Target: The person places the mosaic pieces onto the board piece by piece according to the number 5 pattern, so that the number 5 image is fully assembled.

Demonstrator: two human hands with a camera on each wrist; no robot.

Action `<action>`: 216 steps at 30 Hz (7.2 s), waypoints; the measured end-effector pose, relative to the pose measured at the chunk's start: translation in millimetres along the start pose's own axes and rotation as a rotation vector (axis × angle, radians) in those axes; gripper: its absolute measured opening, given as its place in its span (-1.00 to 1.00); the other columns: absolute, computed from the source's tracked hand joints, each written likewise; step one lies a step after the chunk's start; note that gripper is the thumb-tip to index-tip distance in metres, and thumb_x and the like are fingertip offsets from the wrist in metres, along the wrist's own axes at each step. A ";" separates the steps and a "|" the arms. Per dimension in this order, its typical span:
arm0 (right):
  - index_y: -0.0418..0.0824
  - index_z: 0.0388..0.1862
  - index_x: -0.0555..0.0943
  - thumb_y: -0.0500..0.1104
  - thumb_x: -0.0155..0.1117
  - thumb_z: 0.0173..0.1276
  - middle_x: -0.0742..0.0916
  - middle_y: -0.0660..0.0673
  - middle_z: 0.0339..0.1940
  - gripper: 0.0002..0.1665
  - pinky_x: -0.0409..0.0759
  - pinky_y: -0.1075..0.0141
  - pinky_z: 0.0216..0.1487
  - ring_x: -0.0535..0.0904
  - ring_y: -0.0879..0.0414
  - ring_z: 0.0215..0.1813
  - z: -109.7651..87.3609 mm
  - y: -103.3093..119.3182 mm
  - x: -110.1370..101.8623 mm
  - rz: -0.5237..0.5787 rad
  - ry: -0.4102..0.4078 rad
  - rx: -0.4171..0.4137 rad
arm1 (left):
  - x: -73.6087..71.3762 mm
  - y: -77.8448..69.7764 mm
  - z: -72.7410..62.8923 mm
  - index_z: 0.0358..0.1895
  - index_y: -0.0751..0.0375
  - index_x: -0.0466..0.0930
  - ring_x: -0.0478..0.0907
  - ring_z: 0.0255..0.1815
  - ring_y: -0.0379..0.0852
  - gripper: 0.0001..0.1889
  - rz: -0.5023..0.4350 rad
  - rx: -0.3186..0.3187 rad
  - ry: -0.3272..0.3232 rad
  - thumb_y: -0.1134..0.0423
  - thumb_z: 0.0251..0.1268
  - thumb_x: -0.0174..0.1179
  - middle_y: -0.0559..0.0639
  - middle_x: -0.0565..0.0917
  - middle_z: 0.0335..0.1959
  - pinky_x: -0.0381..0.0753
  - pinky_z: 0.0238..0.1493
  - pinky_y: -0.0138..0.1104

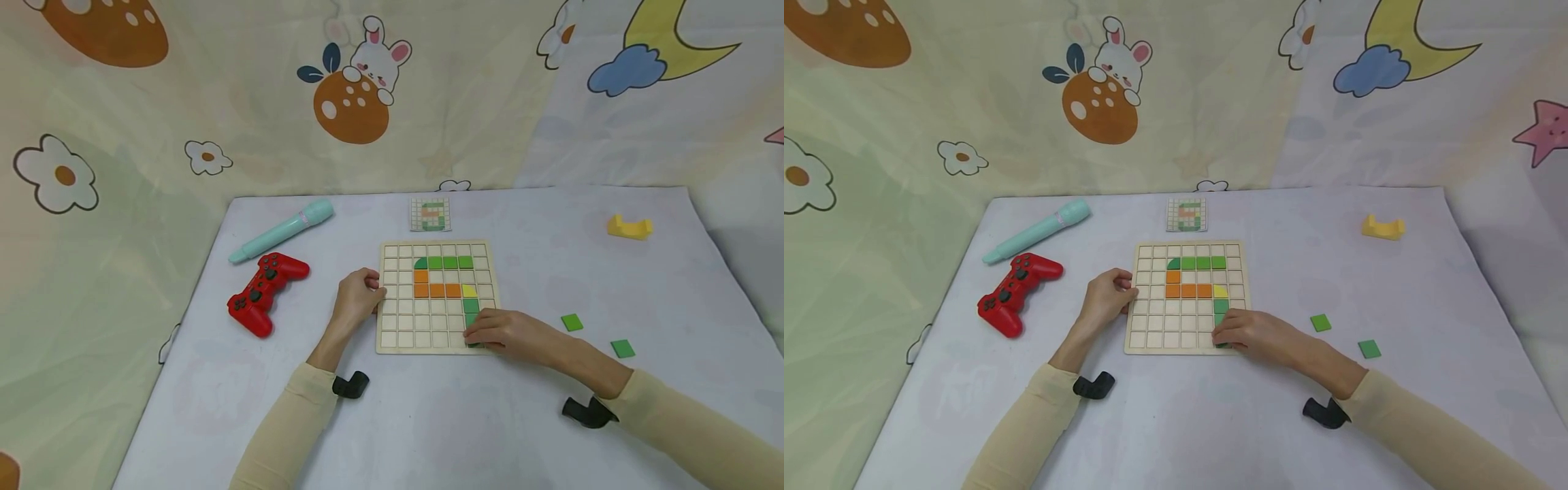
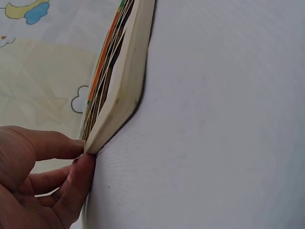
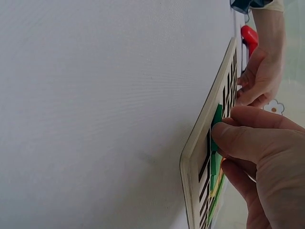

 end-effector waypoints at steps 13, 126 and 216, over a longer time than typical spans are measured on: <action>-0.15 -0.15 0.73 -0.39 0.50 -0.02 0.76 0.04 -0.17 -0.61 0.68 0.39 -0.08 0.64 0.17 -0.09 -2.1 -0.1 1.6 0.008 0.004 0.032 | 0.6 1.6 -0.2 -0.03 0.34 0.57 0.49 -0.44 -0.16 -0.71 0.002 0.004 0.000 0.42 0.15 0.28 0.08 0.56 -0.30 0.64 -0.60 -0.44; -0.16 -0.30 0.71 -0.28 0.54 -0.01 0.72 -0.05 -0.21 -0.75 0.70 0.27 -0.07 0.63 0.07 -0.10 28.0 1.1 12.9 -0.030 -0.023 0.240 | 2.3 3.2 0.5 -0.03 0.36 0.56 0.50 -0.44 -0.16 -0.72 -0.027 0.013 0.007 0.43 0.16 0.26 0.08 0.55 -0.29 0.65 -0.60 -0.42; -0.41 -0.15 0.67 -0.27 0.49 0.01 0.72 -0.34 -0.24 -0.60 0.61 -0.12 -0.27 0.62 -0.25 -0.21 -186.5 -42.9 -67.1 -0.150 -0.021 1.022 | 1.2 3.6 2.2 -0.01 0.36 0.57 0.53 -0.48 -0.18 -0.69 -0.038 0.018 0.009 0.42 0.15 0.25 0.09 0.57 -0.28 0.66 -0.60 -0.41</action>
Point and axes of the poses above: each hand's wrist, its own z-axis towards the middle knuckle, its own x-axis out of the palm, y = z × x, the point moved 5 cm from there along z, towards the middle knuckle
